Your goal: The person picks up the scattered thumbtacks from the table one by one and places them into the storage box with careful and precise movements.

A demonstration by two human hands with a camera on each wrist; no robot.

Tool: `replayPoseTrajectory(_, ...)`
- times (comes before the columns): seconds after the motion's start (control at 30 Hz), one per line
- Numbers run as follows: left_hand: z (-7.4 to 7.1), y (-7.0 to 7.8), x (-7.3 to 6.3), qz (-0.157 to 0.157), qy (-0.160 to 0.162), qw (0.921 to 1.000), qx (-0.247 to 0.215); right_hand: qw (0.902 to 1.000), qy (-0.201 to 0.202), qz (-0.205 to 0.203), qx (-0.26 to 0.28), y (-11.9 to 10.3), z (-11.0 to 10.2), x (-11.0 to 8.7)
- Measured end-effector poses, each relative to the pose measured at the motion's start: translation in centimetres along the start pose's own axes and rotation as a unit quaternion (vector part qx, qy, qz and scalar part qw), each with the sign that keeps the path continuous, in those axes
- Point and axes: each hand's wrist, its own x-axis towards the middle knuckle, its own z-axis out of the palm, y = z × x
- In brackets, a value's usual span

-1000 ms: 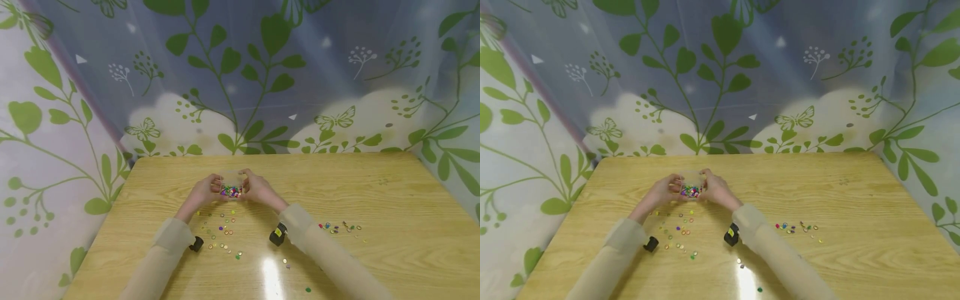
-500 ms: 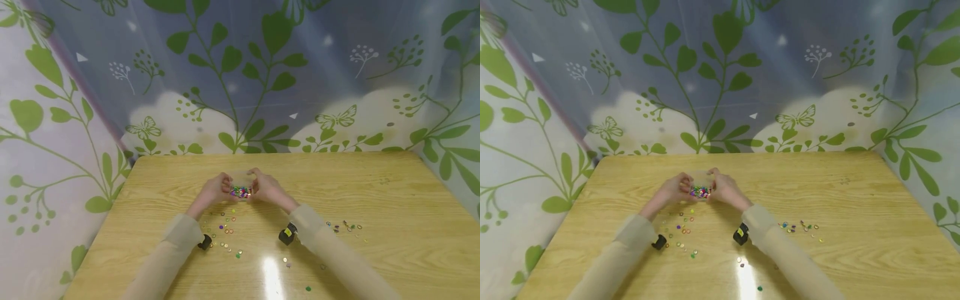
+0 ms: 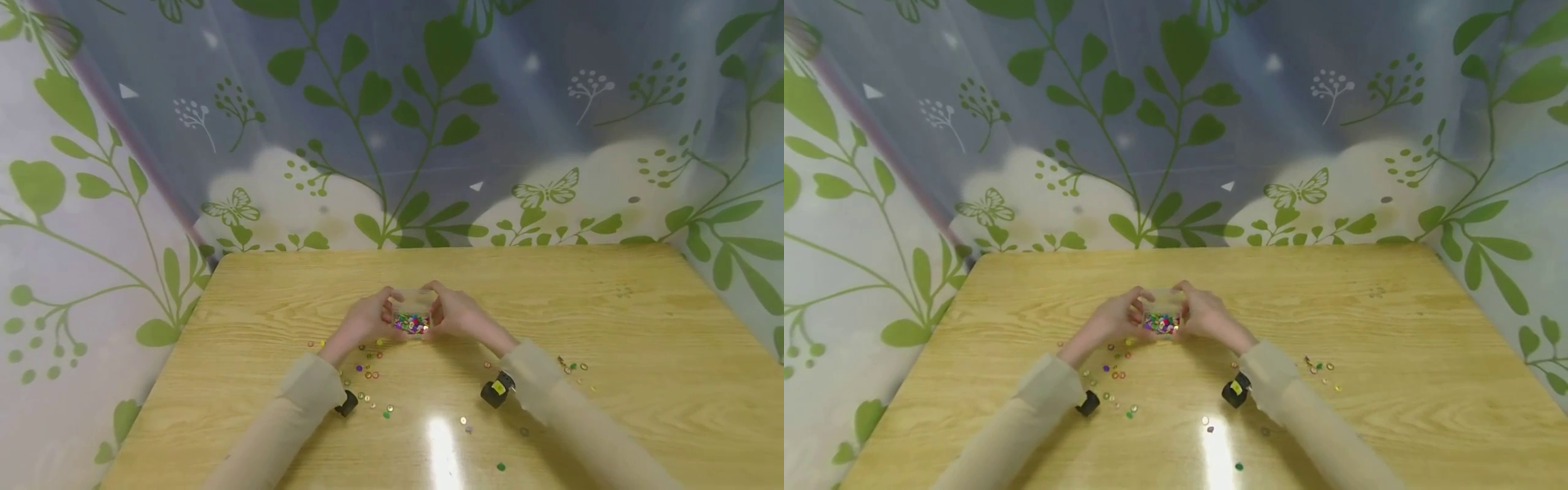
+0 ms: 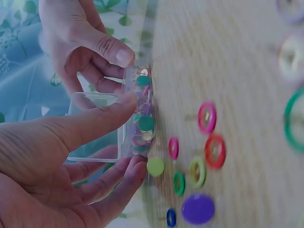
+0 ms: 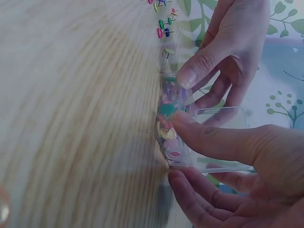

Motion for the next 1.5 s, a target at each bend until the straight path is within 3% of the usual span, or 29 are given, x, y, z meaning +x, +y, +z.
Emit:
replayPoseTrajectory(0.27, 1.4, 0.9, -0.7, -0.005, -0.012, 0.9999, 0.002, 0.9996, -0.012, -0.021, -0.016, 0.7, -0.4, -1.9)
replayPoseTrajectory(0.47, 2.4, 1.8, -1.3, 0.006, -0.019, 0.9996, 0.018, 0.9996, -0.014, -0.024, -0.006, 1.3, -0.5, -3.6)
replayPoseTrajectory(0.67, 3.4, 2.5, -2.1, 0.017, -0.022, 0.9996, 0.004, 0.9996, -0.004, -0.022, 0.019, 2.1, -0.6, -5.1)
replayPoseTrajectory(0.9, 4.6, 3.3, -3.2, 0.03, -0.016, 0.9993, 0.012, 0.9994, 0.001, -0.033, 0.014, 2.6, -0.5, -7.0)
replayPoseTrajectory(1.27, 6.0, 3.5, -4.7, 0.038, -0.009, 0.9992, 0.014, 0.9983, 0.004, -0.047, 0.033, 3.3, -0.2, -9.1)
replayPoseTrajectory(1.5, 6.4, 3.3, -4.8, 0.049, -0.009, 0.9987, 0.007, 0.9989, 0.01, -0.045, 0.006, 3.4, -0.2, -9.5)
